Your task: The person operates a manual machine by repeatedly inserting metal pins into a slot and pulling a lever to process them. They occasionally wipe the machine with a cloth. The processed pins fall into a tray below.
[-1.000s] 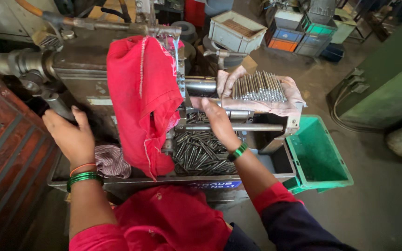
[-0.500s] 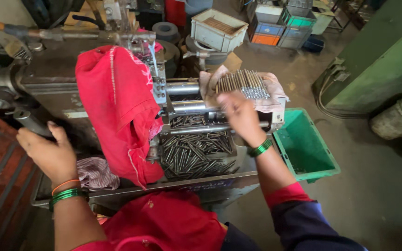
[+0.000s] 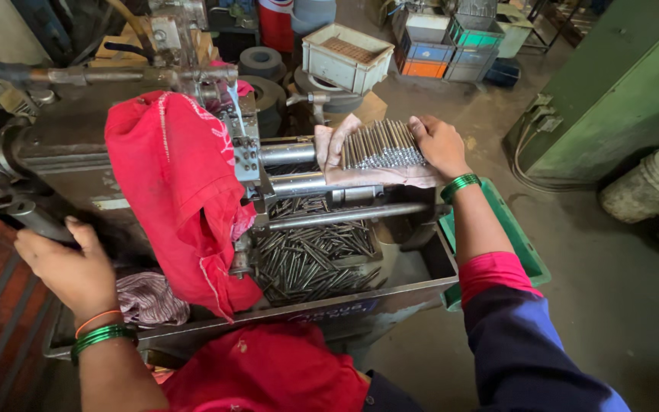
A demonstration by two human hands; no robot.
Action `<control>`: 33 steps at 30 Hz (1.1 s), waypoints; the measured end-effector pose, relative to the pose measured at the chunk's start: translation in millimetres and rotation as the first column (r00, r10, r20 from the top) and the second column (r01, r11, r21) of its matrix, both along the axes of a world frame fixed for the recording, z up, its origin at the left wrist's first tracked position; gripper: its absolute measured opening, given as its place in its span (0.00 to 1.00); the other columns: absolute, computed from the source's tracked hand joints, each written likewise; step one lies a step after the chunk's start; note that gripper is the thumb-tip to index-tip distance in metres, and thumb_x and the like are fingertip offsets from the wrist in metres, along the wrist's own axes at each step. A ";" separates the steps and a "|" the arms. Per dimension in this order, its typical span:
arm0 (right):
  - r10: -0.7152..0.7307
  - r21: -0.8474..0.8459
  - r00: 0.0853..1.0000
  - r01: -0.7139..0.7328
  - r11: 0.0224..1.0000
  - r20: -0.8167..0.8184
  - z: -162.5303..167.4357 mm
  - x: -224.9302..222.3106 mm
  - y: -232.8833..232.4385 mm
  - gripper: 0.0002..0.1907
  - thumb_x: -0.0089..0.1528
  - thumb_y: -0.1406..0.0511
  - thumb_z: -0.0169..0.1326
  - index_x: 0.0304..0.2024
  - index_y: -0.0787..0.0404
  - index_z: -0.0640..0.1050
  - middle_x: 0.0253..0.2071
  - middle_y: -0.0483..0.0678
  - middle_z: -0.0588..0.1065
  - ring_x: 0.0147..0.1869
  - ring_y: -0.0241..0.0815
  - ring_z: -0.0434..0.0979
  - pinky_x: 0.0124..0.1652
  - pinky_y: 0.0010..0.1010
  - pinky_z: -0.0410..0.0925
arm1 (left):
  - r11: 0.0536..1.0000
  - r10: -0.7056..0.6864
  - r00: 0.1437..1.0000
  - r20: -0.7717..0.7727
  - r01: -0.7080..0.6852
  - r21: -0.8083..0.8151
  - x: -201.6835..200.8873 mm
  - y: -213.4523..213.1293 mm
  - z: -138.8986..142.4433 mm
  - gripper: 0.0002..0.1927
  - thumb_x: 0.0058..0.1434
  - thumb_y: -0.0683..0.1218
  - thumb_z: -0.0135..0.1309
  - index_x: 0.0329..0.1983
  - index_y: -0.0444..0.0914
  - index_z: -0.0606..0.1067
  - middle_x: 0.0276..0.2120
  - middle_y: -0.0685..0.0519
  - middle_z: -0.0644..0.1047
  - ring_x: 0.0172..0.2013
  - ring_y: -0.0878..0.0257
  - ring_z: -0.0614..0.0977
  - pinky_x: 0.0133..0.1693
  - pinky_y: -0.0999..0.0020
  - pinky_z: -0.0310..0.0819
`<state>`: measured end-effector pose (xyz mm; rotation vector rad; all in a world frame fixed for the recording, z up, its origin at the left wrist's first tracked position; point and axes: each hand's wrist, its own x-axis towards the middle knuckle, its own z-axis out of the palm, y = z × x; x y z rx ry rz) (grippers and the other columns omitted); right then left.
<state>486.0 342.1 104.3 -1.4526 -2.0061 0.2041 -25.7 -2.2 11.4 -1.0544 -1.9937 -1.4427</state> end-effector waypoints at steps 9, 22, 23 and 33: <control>0.038 0.036 0.994 -0.042 0.998 0.106 2.9 -7.1 -5.3 0.19 0.69 0.49 0.43 0.52 0.45 0.79 0.45 0.54 0.80 0.51 0.61 0.78 0.46 0.51 0.69 | 1.000 -0.010 0.998 -0.055 0.010 0.003 -6.6 -0.2 -7.6 0.15 0.73 0.39 0.46 0.55 0.21 0.62 0.56 0.26 0.67 0.54 0.30 0.68 0.63 0.46 0.61; 0.032 0.050 0.993 -0.027 0.998 -0.112 -9.0 -3.6 -2.9 0.11 0.68 0.55 0.52 0.49 0.50 0.75 0.37 0.47 0.81 0.42 0.51 0.81 0.41 0.42 0.70 | 0.999 -0.026 0.999 -0.045 0.027 0.021 -1.0 0.0 -0.8 0.19 0.73 0.40 0.46 0.59 0.20 0.63 0.56 0.26 0.67 0.57 0.30 0.69 0.63 0.46 0.62; 0.052 0.056 0.985 -0.044 0.997 -0.162 -11.9 -1.9 -0.5 0.11 0.68 0.56 0.53 0.50 0.51 0.76 0.36 0.47 0.81 0.41 0.48 0.81 0.41 0.39 0.70 | 1.000 -0.015 0.998 -0.068 0.017 0.018 -1.2 0.4 -1.9 0.19 0.73 0.40 0.47 0.60 0.20 0.63 0.57 0.26 0.67 0.58 0.29 0.69 0.63 0.46 0.62; 0.242 0.289 0.806 -0.092 0.953 -0.541 -2.4 -29.6 2.0 0.09 0.72 0.65 0.53 0.52 0.61 0.80 0.44 0.45 0.80 0.41 0.36 0.74 0.43 0.29 0.70 | 1.000 -0.016 1.000 0.009 0.016 0.023 6.3 0.6 8.8 0.17 0.77 0.43 0.50 0.56 0.22 0.64 0.52 0.27 0.68 0.55 0.29 0.70 0.60 0.43 0.64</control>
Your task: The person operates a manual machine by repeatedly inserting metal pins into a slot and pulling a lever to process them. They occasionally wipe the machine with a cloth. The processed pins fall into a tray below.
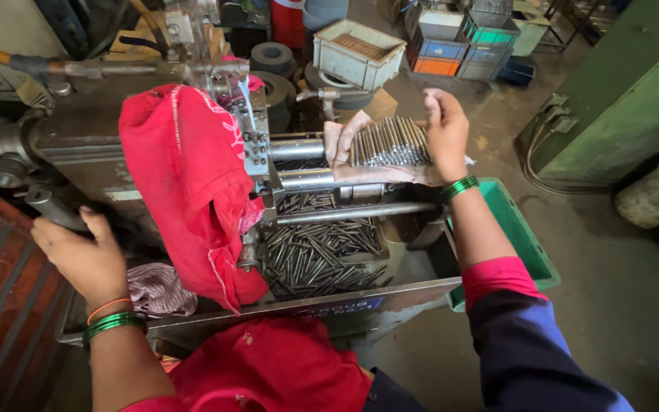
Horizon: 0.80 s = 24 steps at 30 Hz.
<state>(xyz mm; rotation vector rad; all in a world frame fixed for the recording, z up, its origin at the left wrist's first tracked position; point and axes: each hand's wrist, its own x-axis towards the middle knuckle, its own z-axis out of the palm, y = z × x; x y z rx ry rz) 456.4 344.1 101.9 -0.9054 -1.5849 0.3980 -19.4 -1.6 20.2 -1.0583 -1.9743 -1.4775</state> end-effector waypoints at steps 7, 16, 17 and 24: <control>0.243 0.341 0.964 -0.266 0.902 0.111 9.4 -113.4 -38.3 0.10 0.75 0.63 0.51 0.56 0.58 0.79 0.50 0.48 0.80 0.54 0.42 0.80 0.54 0.32 0.71 | 1.000 0.022 1.000 -0.012 -0.022 -0.019 3.3 -1.5 4.8 0.18 0.77 0.44 0.50 0.54 0.21 0.64 0.50 0.27 0.68 0.54 0.28 0.70 0.57 0.42 0.64; 0.510 -0.271 0.690 -0.694 0.667 -0.514 -55.6 -229.8 -32.3 0.14 0.74 0.57 0.47 0.54 0.57 0.76 0.31 0.41 0.69 0.24 0.28 0.67 0.23 0.19 0.61 | 0.999 0.038 0.999 0.013 -0.038 -0.021 8.9 -0.4 14.5 0.18 0.76 0.45 0.52 0.52 0.23 0.65 0.49 0.27 0.69 0.51 0.28 0.70 0.54 0.42 0.63; 0.534 -0.287 0.704 -0.693 0.661 -0.468 -60.8 -230.6 -30.6 0.14 0.73 0.58 0.47 0.54 0.57 0.76 0.32 0.41 0.70 0.25 0.27 0.68 0.24 0.18 0.63 | 0.999 0.037 0.999 0.007 -0.037 -0.016 9.6 0.4 14.8 0.18 0.76 0.45 0.52 0.51 0.23 0.65 0.49 0.28 0.69 0.51 0.28 0.70 0.54 0.42 0.63; 0.595 -0.381 0.693 -0.721 0.579 -0.407 -64.4 -219.8 -29.5 0.15 0.72 0.58 0.48 0.57 0.57 0.77 0.37 0.40 0.72 0.30 0.26 0.70 0.29 0.17 0.67 | 0.999 0.049 0.999 -0.004 -0.049 -0.012 8.8 -0.4 10.8 0.16 0.75 0.43 0.52 0.51 0.23 0.64 0.49 0.29 0.69 0.53 0.29 0.70 0.55 0.42 0.64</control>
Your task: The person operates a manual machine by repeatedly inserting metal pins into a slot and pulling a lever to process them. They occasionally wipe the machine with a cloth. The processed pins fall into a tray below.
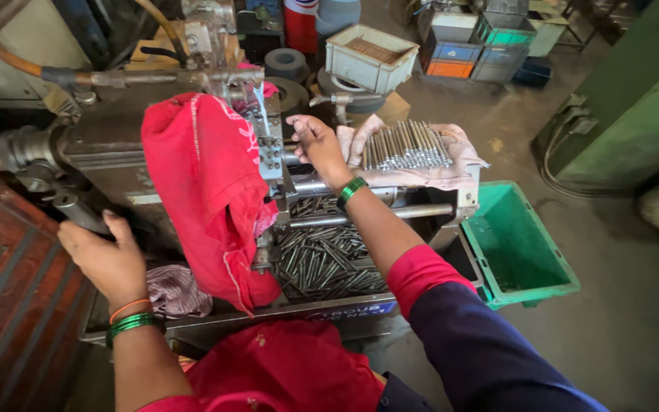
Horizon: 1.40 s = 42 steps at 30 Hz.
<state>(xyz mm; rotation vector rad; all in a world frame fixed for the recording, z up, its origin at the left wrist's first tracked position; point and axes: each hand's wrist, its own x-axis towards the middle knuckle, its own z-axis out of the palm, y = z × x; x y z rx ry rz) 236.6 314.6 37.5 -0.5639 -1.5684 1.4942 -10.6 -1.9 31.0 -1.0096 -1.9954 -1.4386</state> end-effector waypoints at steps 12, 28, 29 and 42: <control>0.032 0.018 0.997 -0.031 0.999 -0.065 3.1 0.4 -3.3 0.15 0.71 0.59 0.51 0.56 0.58 0.76 0.36 0.37 0.71 0.32 0.25 0.69 0.32 0.18 0.66 | 1.000 -0.013 1.000 0.003 0.013 0.003 0.1 1.0 0.1 0.18 0.77 0.45 0.51 0.54 0.22 0.64 0.51 0.28 0.68 0.54 0.29 0.70 0.56 0.42 0.63; 0.041 0.115 0.996 -0.050 0.992 0.077 9.4 1.9 -7.9 0.11 0.70 0.59 0.54 0.48 0.59 0.80 0.35 0.34 0.73 0.34 0.24 0.69 0.34 0.17 0.66 | 1.000 -0.019 0.998 0.062 0.019 0.003 11.7 -1.6 13.5 0.18 0.77 0.45 0.53 0.52 0.24 0.64 0.51 0.30 0.69 0.52 0.30 0.71 0.54 0.43 0.65; 0.050 0.101 0.996 -0.057 0.993 0.073 9.2 1.3 -7.0 0.12 0.70 0.59 0.53 0.47 0.60 0.79 0.35 0.35 0.74 0.34 0.24 0.69 0.33 0.18 0.66 | 1.000 -0.018 0.998 0.062 0.018 0.003 11.8 -1.5 13.2 0.18 0.77 0.45 0.53 0.53 0.24 0.64 0.51 0.30 0.69 0.52 0.30 0.71 0.54 0.43 0.65; 0.071 0.166 0.997 -0.073 0.983 0.018 5.2 -0.2 -2.6 0.13 0.71 0.60 0.53 0.41 0.64 0.80 0.33 0.39 0.74 0.32 0.28 0.68 0.34 0.21 0.64 | 1.000 -0.029 0.998 0.052 0.029 0.001 7.7 -1.0 8.6 0.18 0.78 0.45 0.53 0.52 0.24 0.64 0.52 0.29 0.68 0.53 0.30 0.70 0.55 0.43 0.64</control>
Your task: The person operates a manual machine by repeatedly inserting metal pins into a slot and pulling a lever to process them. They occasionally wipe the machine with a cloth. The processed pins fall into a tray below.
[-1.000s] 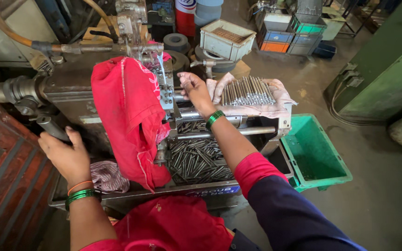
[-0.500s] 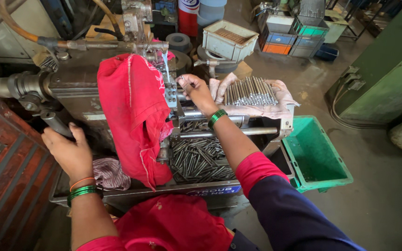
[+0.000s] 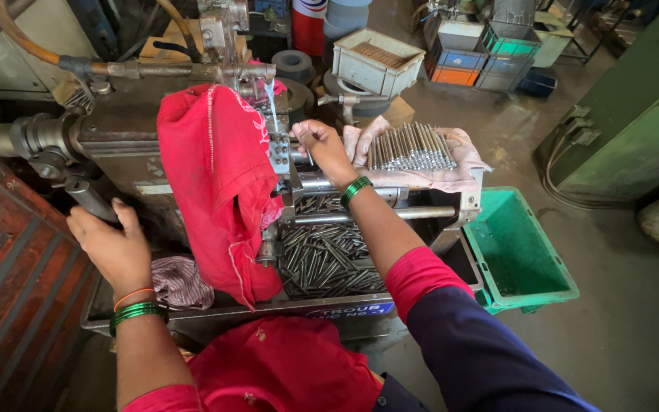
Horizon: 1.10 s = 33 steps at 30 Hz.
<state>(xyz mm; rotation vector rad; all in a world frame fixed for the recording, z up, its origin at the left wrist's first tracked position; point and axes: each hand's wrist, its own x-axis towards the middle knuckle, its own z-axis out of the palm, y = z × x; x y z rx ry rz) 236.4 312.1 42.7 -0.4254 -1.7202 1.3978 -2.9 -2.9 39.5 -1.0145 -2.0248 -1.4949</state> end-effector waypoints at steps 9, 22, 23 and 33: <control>-0.004 0.058 1.000 0.004 0.998 -0.002 3.6 1.2 -3.7 0.14 0.71 0.60 0.53 0.41 0.64 0.80 0.35 0.38 0.76 0.35 0.28 0.69 0.39 0.22 0.65 | 1.000 0.008 1.000 -0.020 -0.008 0.008 -0.5 0.2 0.2 0.17 0.77 0.44 0.54 0.52 0.24 0.64 0.51 0.30 0.69 0.53 0.30 0.70 0.55 0.43 0.64; 0.037 0.073 0.999 -0.035 0.997 -0.036 5.0 2.5 -5.6 0.13 0.71 0.60 0.54 0.42 0.65 0.80 0.38 0.39 0.76 0.37 0.29 0.70 0.42 0.23 0.66 | 1.000 0.003 1.000 0.006 -0.003 0.012 4.0 -0.2 4.5 0.17 0.77 0.44 0.54 0.54 0.26 0.64 0.50 0.31 0.69 0.51 0.31 0.71 0.53 0.44 0.65; 0.045 0.080 0.998 -0.042 0.996 -0.041 4.7 2.5 -5.0 0.13 0.71 0.60 0.54 0.42 0.65 0.80 0.39 0.39 0.76 0.38 0.29 0.70 0.43 0.23 0.66 | 1.000 0.004 1.000 0.002 -0.004 0.009 3.7 0.1 4.8 0.17 0.77 0.44 0.54 0.53 0.25 0.64 0.50 0.31 0.69 0.51 0.31 0.71 0.53 0.44 0.65; 0.056 0.105 0.997 -0.051 0.993 -0.043 2.7 2.9 -3.9 0.14 0.71 0.60 0.53 0.42 0.65 0.80 0.39 0.39 0.76 0.38 0.28 0.70 0.43 0.23 0.66 | 1.000 0.010 1.000 0.013 -0.009 -0.003 2.2 -0.3 4.0 0.17 0.77 0.45 0.54 0.52 0.25 0.64 0.50 0.31 0.69 0.51 0.31 0.71 0.53 0.44 0.65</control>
